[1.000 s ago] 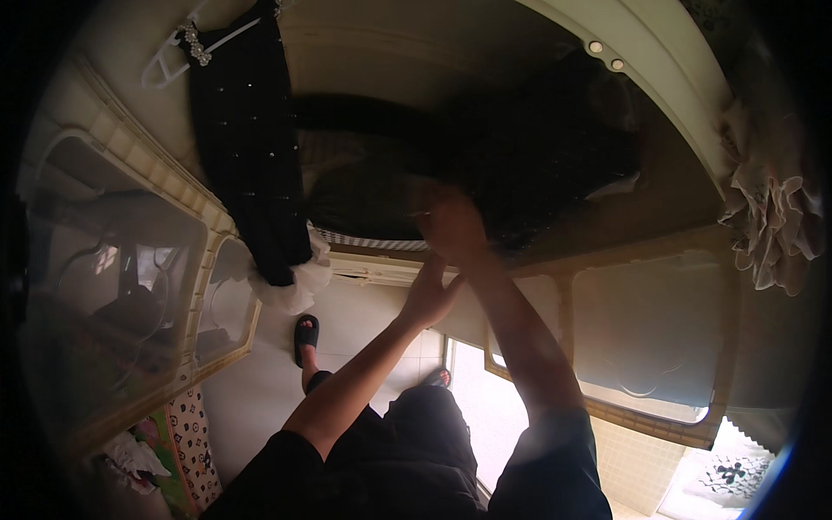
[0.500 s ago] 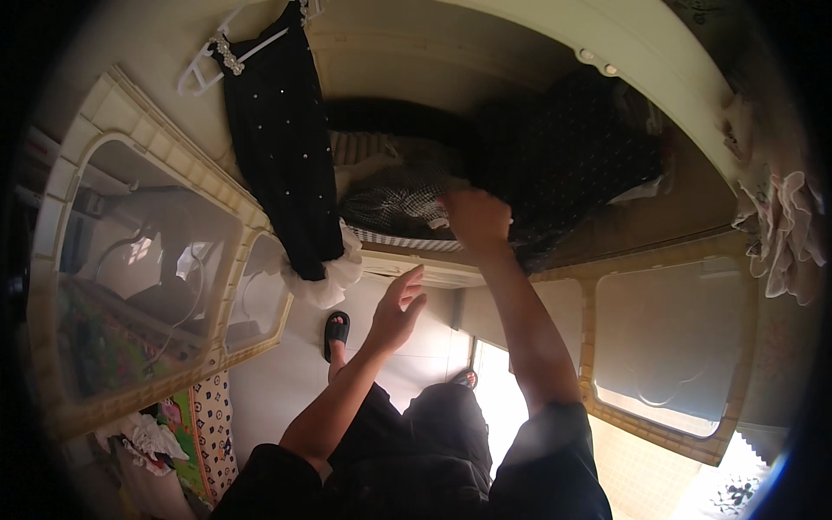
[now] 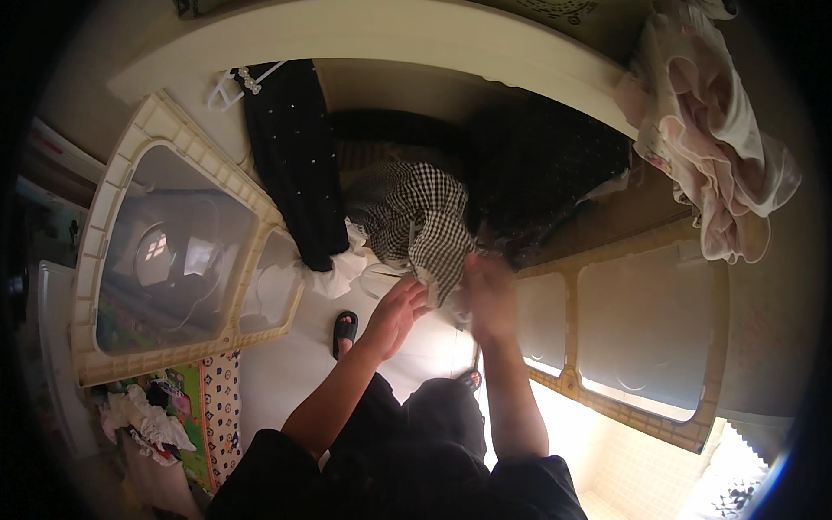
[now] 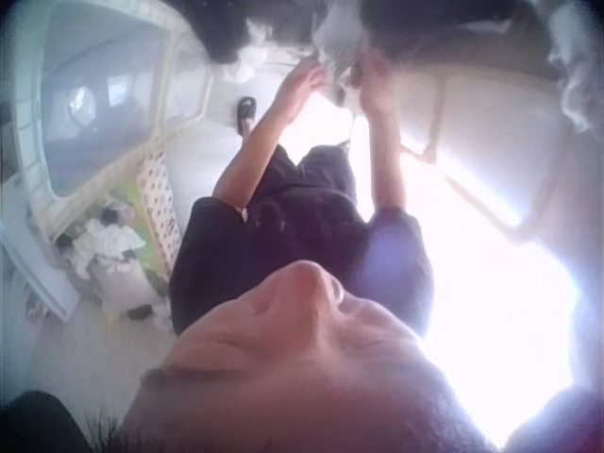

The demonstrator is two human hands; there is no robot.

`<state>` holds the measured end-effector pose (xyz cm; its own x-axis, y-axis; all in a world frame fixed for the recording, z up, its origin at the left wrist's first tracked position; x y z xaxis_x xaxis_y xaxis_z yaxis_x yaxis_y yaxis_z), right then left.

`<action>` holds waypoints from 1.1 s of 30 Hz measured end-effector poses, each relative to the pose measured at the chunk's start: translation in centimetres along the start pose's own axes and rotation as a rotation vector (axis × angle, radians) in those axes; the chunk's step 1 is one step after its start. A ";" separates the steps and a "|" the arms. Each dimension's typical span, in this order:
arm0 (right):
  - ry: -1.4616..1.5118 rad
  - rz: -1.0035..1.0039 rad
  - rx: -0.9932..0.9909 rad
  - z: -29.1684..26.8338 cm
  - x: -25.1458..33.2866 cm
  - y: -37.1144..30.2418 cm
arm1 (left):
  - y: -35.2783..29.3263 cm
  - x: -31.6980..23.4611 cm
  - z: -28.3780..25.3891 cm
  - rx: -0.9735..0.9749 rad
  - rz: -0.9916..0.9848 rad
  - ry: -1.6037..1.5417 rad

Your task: The person organizes clothes by picking up items from a basket and a bed, placing some on hangers and into a cabinet, and folding others before putting them into a drawer.

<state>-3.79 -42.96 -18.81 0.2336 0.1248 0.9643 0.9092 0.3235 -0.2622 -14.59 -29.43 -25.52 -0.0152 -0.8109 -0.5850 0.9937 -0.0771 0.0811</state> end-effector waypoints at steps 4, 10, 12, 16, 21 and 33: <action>0.656 0.278 0.266 3.3 -3.6 -3.7 | -1.3 -1.7 0.6 -0.197 0.042 0.209; 0.729 0.292 0.287 6.6 -4.8 -6.7 | -1.7 -4.4 2.8 -0.330 0.035 0.420; 0.631 0.222 0.262 6.4 -4.9 -7.1 | -1.8 -5.3 3.5 -0.303 -0.008 0.550; 0.412 0.112 0.342 4.9 -3.9 -7.8 | -2.4 -7.8 4.7 -0.283 0.123 0.791; 0.441 -0.079 0.345 4.4 -0.8 -9.4 | -3.3 -7.7 5.7 -0.337 0.066 0.456; 0.620 -0.068 0.228 1.7 -1.1 -9.2 | -3.9 -6.5 4.5 -0.448 0.018 0.416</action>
<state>-13.05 -44.48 -17.55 0.3952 -0.4440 0.8042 0.8491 0.5106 -0.1353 -18.82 -26.47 -18.35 -0.0434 -0.5083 -0.8601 0.9447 0.2591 -0.2008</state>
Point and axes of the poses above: each hand's wrist, its own y-axis towards the middle knuckle, its own z-axis out of the palm, x = y × z, the point moved 5 cm from there along y, towards the middle knuckle, and after that the axes turned 10 degrees about x, right-handed, at the moved point
